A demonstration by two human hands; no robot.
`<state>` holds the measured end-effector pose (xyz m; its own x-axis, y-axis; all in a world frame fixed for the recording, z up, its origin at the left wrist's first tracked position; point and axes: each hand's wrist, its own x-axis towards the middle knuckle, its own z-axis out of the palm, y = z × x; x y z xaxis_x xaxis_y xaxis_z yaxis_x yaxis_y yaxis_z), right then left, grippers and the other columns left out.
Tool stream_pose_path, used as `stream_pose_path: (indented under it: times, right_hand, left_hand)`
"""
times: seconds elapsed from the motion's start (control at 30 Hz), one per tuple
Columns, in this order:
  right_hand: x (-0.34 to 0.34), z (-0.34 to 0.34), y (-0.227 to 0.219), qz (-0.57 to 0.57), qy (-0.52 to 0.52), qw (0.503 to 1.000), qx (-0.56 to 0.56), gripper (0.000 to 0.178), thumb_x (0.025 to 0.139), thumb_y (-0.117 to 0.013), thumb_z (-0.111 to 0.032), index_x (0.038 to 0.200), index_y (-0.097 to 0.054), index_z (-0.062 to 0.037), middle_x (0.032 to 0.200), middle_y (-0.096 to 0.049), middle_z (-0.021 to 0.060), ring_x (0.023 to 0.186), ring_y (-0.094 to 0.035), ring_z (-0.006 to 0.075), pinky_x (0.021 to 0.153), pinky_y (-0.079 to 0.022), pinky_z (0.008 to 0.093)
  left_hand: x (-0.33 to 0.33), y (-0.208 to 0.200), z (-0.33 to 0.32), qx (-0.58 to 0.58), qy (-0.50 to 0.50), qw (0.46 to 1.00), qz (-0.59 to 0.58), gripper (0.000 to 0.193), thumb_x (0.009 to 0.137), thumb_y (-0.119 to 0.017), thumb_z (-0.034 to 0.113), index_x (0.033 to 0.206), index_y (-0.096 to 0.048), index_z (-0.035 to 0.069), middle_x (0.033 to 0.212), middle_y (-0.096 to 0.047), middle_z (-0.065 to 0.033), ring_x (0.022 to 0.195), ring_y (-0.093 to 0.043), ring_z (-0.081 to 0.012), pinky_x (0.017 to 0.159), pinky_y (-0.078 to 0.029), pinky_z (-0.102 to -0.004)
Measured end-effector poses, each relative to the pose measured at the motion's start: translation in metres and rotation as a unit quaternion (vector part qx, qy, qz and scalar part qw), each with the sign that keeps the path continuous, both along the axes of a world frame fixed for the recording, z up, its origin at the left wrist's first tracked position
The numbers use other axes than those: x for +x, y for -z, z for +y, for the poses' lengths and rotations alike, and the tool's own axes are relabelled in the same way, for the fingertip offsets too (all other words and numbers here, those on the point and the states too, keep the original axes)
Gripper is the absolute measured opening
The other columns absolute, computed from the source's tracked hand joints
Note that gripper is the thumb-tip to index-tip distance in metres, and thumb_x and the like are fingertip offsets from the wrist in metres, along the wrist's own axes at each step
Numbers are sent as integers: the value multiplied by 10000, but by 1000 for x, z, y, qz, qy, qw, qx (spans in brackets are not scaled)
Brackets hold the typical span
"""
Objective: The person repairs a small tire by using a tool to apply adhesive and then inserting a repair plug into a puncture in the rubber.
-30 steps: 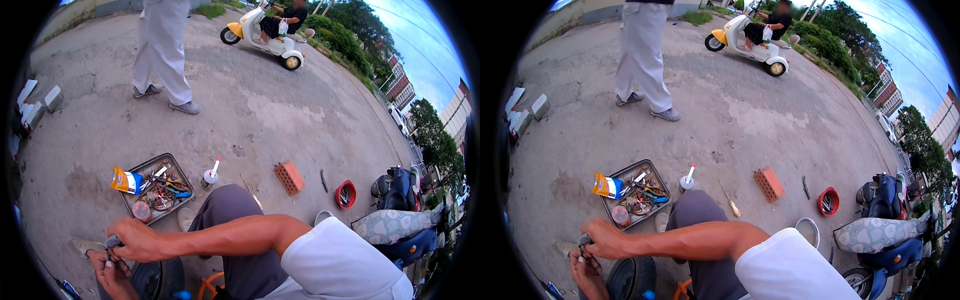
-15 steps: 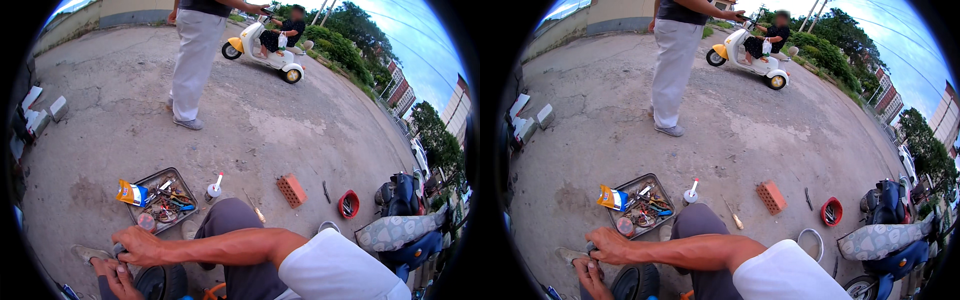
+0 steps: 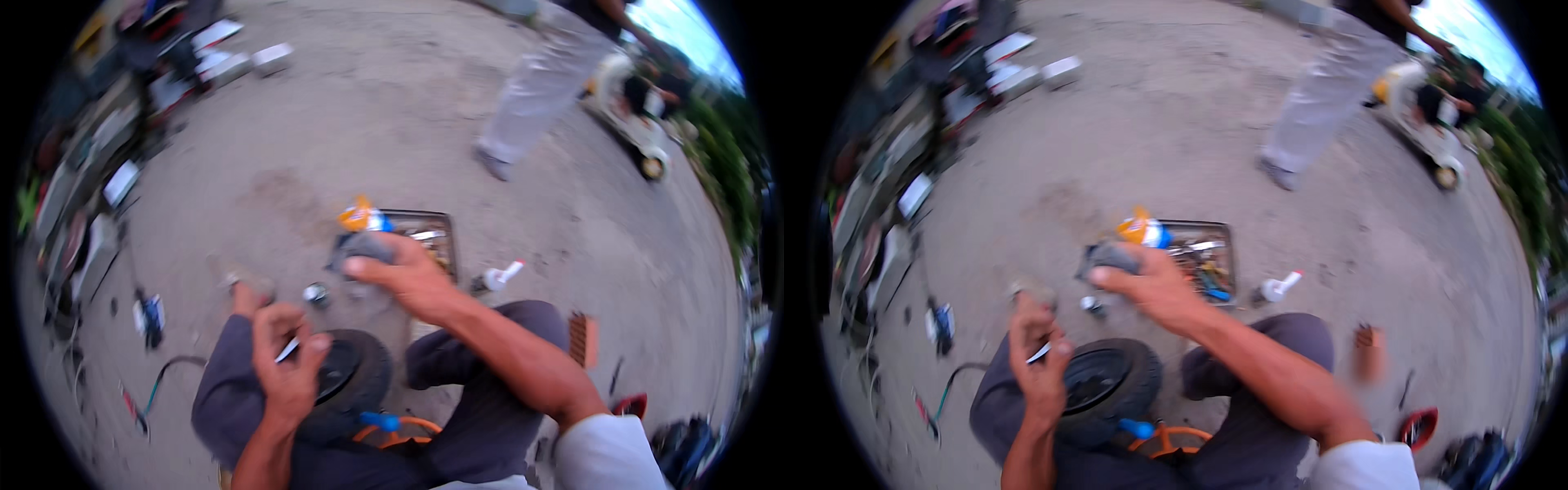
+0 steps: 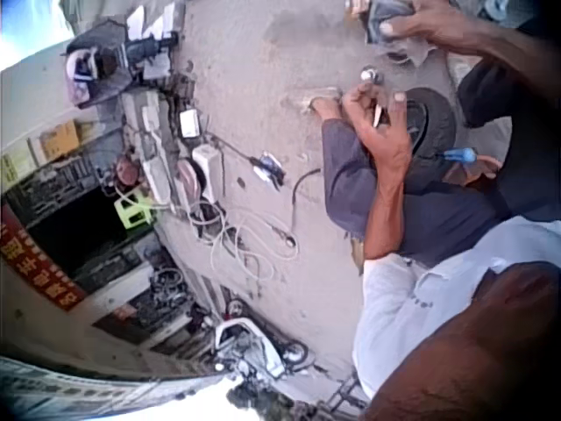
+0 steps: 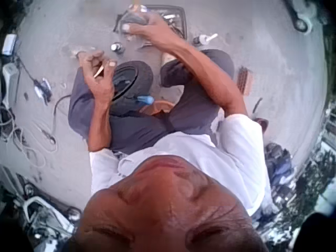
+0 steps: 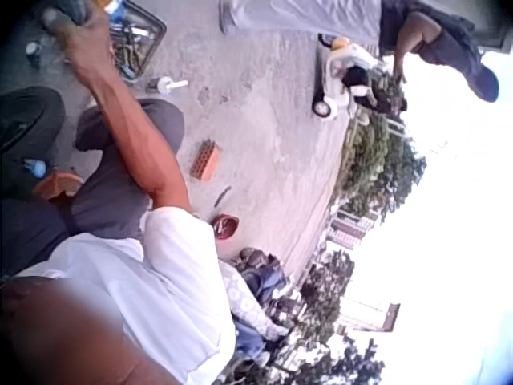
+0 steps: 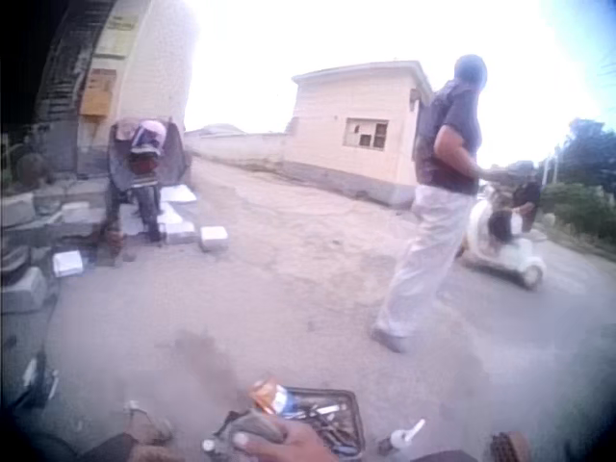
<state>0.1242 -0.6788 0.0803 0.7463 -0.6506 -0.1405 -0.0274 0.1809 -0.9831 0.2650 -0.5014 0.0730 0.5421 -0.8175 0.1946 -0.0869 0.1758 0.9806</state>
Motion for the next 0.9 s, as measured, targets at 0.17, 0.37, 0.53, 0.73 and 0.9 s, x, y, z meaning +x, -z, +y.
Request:
stream_pose_path:
  times: [0.17, 0.37, 0.53, 0.73, 0.9]
  right_hand:
    - [19, 24, 0, -54, -4, 990, 131, 317, 953, -784, -234, 1186, -713, -32, 1039, -725, 11, 958, -638, 87, 871, -512, 279]
    - [16, 34, 11, -51, -92, 992, 76, 344, 947, -798, -249, 1212, -717, -45, 1077, -725, 15, 996, -637, 81, 892, -516, 285]
    - [21, 40, 2, -56, -122, 990, 38, 440, 958, -783, -251, 1316, -667, -23, 1175, -690, 52, 1087, -629, 110, 956, -514, 301]
    - [21, 43, 0, -40, -148, 986, -65, 550, 979, -753, -218, 1443, -565, 11, 1264, -651, 98, 1175, -613, 144, 1008, -507, 309]
    - [20, 50, -4, -24, -171, 982, -71, 561, 977, -741, -181, 1460, -537, 19, 1305, -646, 114, 1205, -617, 173, 1028, -508, 330]
  left_hand:
    - [26, 2, 8, -34, -4, 992, -120, 652, 802, -885, 73, 1355, -545, 15, 828, -450, 7, 742, -415, -92, 658, -377, -241]
    - [19, 12, 3, -17, -18, 987, -160, 633, 815, -894, 120, 1352, -570, 28, 760, -434, 6, 698, -423, -98, 614, -380, -249]
    - [21, 15, 4, -6, -30, 994, -107, 266, 931, -754, 13, 1182, -665, 18, 824, -535, -19, 707, -478, -91, 615, -401, -247]
    - [27, 5, 1, -39, 8, 978, -206, 217, 918, -733, -33, 1127, -688, 11, 905, -605, -79, 721, -557, -132, 624, -463, -277]
    - [28, -5, 3, -17, 43, 956, -290, 302, 840, -761, -68, 1125, -689, 2, 904, -609, -106, 753, -639, -203, 643, -518, -313]
